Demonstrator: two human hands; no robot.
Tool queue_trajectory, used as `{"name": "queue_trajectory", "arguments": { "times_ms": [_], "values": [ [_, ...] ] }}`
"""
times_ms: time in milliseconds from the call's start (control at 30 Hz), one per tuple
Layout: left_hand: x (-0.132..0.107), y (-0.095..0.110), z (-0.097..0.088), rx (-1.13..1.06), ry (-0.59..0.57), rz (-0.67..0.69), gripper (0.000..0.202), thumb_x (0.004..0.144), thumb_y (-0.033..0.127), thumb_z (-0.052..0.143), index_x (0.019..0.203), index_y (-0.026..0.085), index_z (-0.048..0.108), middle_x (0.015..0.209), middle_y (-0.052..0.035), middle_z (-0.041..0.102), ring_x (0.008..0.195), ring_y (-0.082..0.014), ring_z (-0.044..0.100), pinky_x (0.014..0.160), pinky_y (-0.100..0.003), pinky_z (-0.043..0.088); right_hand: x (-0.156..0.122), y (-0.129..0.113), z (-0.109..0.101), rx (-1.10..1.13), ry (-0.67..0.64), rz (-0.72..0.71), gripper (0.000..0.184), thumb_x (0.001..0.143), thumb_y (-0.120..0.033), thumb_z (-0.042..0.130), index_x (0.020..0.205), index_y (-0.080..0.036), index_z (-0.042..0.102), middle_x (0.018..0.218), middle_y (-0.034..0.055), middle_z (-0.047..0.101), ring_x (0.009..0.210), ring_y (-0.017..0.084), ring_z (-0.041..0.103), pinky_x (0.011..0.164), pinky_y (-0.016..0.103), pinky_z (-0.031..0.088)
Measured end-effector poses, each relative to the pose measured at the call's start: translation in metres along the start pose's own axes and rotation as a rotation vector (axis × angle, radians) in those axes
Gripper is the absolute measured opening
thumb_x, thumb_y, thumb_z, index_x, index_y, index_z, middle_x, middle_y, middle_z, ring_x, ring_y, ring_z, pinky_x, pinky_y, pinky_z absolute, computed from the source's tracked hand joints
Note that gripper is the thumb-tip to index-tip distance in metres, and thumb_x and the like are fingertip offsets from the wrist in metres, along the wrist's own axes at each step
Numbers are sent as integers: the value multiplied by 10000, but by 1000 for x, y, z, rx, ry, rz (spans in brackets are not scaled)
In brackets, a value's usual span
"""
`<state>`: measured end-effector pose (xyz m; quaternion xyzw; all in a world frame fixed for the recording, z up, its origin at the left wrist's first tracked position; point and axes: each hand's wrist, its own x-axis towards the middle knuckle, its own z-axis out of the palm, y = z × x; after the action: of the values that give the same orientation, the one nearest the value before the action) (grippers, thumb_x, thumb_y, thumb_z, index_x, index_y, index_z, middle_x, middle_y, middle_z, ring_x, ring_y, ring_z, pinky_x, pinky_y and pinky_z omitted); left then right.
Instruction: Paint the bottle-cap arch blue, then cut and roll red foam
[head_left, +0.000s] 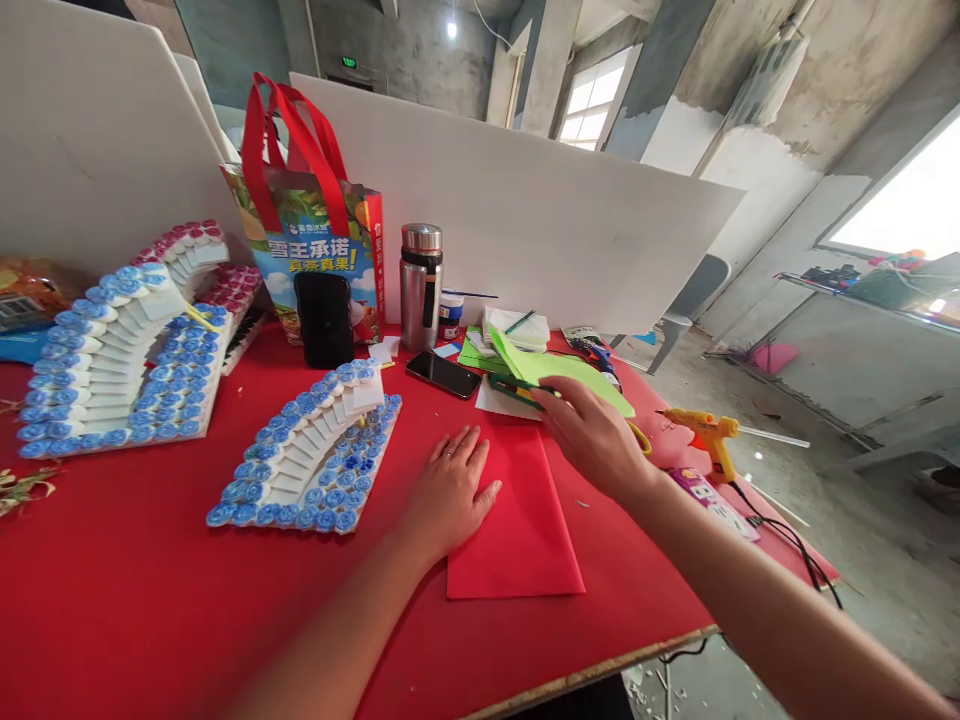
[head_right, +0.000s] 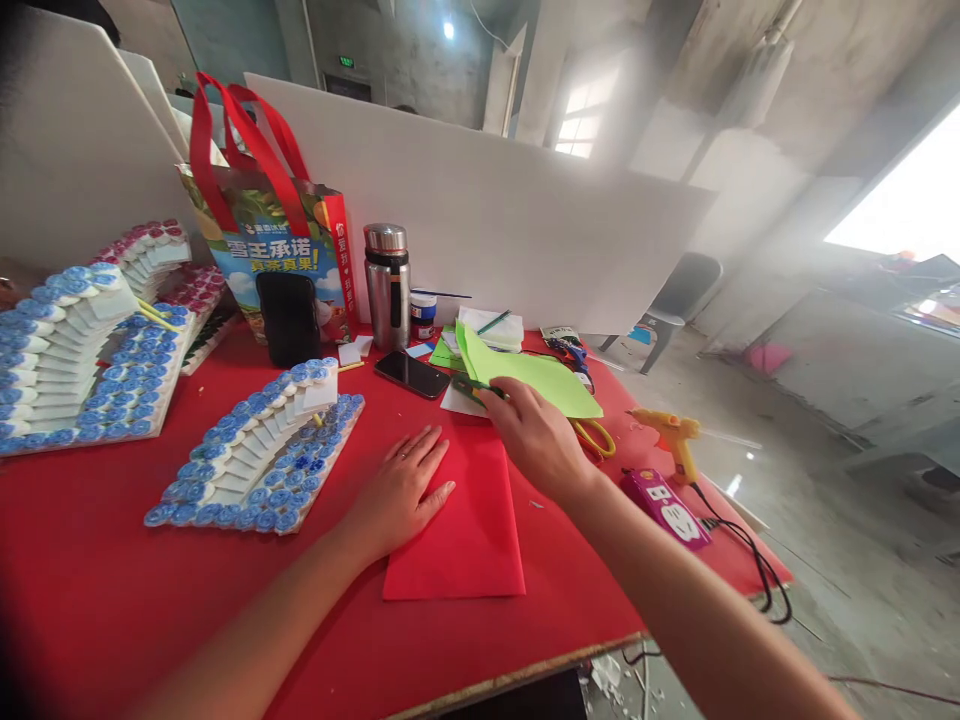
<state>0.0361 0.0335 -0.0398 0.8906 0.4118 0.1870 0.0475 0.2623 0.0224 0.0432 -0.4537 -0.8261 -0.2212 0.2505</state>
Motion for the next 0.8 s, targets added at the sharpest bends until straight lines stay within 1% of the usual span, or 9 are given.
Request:
{"name": "queue_trajectory", "arguments": {
  "times_ms": [67,133,233,333,433,500,600,700,800],
  "values": [
    [0,0,-2,19,1,11,533,958,386,501,1414,111,529,1541,-182,457,1424,-315,442,1173,-493,369,-36,-24,-12,171,170,187,222,951,-140,566,1161,-214,575,1184,112,603,1070,217,613,864,335,524],
    [-2,1,-6,41,-13,14,535,961,383,502,1405,87,537,1529,-194,468,1424,-326,438,1174,-497,371,-73,-46,-16,334,251,389,114,916,-154,626,983,-224,566,1103,83,576,1007,198,611,840,326,524],
    [-8,2,-15,65,-19,11,517,961,370,513,1383,74,555,1500,-203,502,1398,-341,466,1156,-515,393,-116,-65,-16,435,193,551,85,921,-186,616,902,-227,544,1075,75,545,953,189,602,779,313,516],
    [-15,4,-25,87,14,1,452,948,349,545,1314,92,612,1424,-206,574,1323,-357,539,1119,-538,429,-137,-65,-17,444,54,597,64,930,-225,608,929,-231,544,1082,71,543,932,188,603,801,323,512],
    [-18,11,-33,33,112,31,424,955,370,543,1283,119,633,1418,-193,576,1347,-350,517,1142,-540,409,-136,-58,-19,451,-100,644,105,928,-278,612,972,-228,531,1073,64,565,899,189,612,804,325,520],
    [-19,17,-36,-55,132,95,460,971,428,518,1331,153,602,1451,-160,557,1384,-318,485,1167,-525,389,-128,-55,-16,399,-158,677,228,918,-331,630,1084,-216,524,1103,81,584,916,210,621,809,341,528],
    [-21,30,-37,-153,6,202,596,945,575,512,1399,190,548,1460,-125,563,1374,-295,501,1159,-505,414,-109,-55,-7,185,-247,628,440,936,-404,600,1284,-162,483,1146,136,602,973,272,628,822,393,526],
    [-25,42,-34,-169,-99,242,711,884,682,518,1383,179,566,1460,-137,559,1360,-317,510,1156,-518,415,-91,-56,1,14,-394,487,278,992,-337,484,1138,-125,590,1030,155,627,928,290,636,793,392,512],
    [-28,50,-31,-159,-125,222,790,832,752,513,1331,147,607,1477,-167,525,1355,-337,506,1146,-502,430,-89,-54,3,21,-410,526,236,1002,-291,437,980,-127,606,935,146,623,865,276,639,764,378,498]
  ]
}}
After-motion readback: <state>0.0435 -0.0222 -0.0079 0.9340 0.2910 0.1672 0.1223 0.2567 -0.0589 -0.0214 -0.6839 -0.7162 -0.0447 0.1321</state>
